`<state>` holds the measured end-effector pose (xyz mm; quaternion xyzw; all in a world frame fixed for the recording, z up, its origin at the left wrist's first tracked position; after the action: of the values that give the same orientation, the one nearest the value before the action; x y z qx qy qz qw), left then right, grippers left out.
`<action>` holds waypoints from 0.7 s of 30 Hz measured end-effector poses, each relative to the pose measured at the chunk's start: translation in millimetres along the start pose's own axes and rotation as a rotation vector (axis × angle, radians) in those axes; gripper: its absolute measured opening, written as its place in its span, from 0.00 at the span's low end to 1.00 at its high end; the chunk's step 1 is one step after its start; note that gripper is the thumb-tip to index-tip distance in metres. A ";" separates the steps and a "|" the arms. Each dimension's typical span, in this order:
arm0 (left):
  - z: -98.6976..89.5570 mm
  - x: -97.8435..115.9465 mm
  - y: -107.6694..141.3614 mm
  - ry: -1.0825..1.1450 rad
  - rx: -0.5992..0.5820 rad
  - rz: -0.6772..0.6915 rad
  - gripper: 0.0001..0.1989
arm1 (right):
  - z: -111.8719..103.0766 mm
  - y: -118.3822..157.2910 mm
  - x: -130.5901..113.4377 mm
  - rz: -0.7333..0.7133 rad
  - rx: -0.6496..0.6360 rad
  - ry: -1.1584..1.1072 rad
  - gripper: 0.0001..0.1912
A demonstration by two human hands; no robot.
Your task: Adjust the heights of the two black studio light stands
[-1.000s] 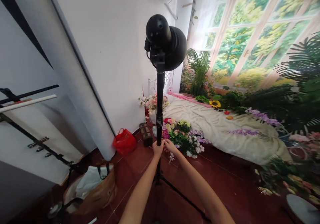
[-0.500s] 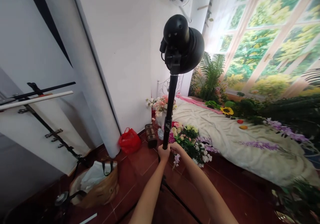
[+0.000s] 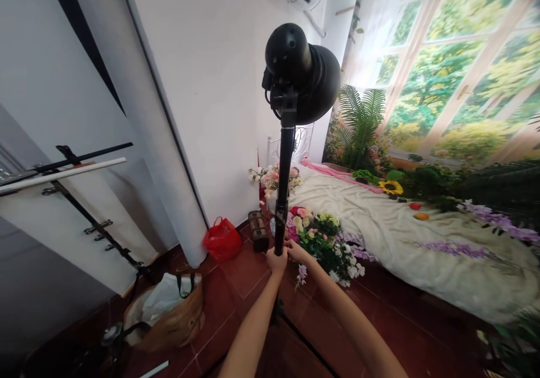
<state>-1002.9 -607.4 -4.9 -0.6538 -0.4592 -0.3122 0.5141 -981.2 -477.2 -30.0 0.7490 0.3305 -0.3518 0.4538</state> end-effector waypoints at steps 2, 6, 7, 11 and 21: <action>0.7 0.5 -0.8 0.004 0.001 0.013 0.13 | 1.0 4.8 6.2 -0.092 0.022 -0.074 0.08; 1.3 0.6 -1.2 0.022 0.008 0.017 0.13 | -3.0 22.5 12.5 -0.323 0.136 -0.354 0.12; 1.1 0.6 -1.1 0.022 0.011 0.015 0.13 | -2.8 23.6 16.2 -0.325 0.146 -0.394 0.14; 1.3 -0.3 -0.7 0.002 0.013 0.004 0.13 | -3.4 10.7 38.8 -0.105 0.071 -0.343 0.17; 2.4 -2.2 -0.9 0.008 0.030 0.026 0.14 | -9.8 -2.7 2.7 0.048 -0.437 0.343 0.23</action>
<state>-1004.7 -605.7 -7.1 -0.6507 -0.4532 -0.3008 0.5298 -979.7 -466.8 -30.1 0.6896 0.4528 -0.1294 0.5502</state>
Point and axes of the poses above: each hand's wrist, its own y-axis away from the middle knuckle, its own z-axis out of the palm, x = y × z, the point moved 10 cm from there along -y, towards the middle knuckle, and after that the axes turned 14 degrees about z, right-handed, at the moved point
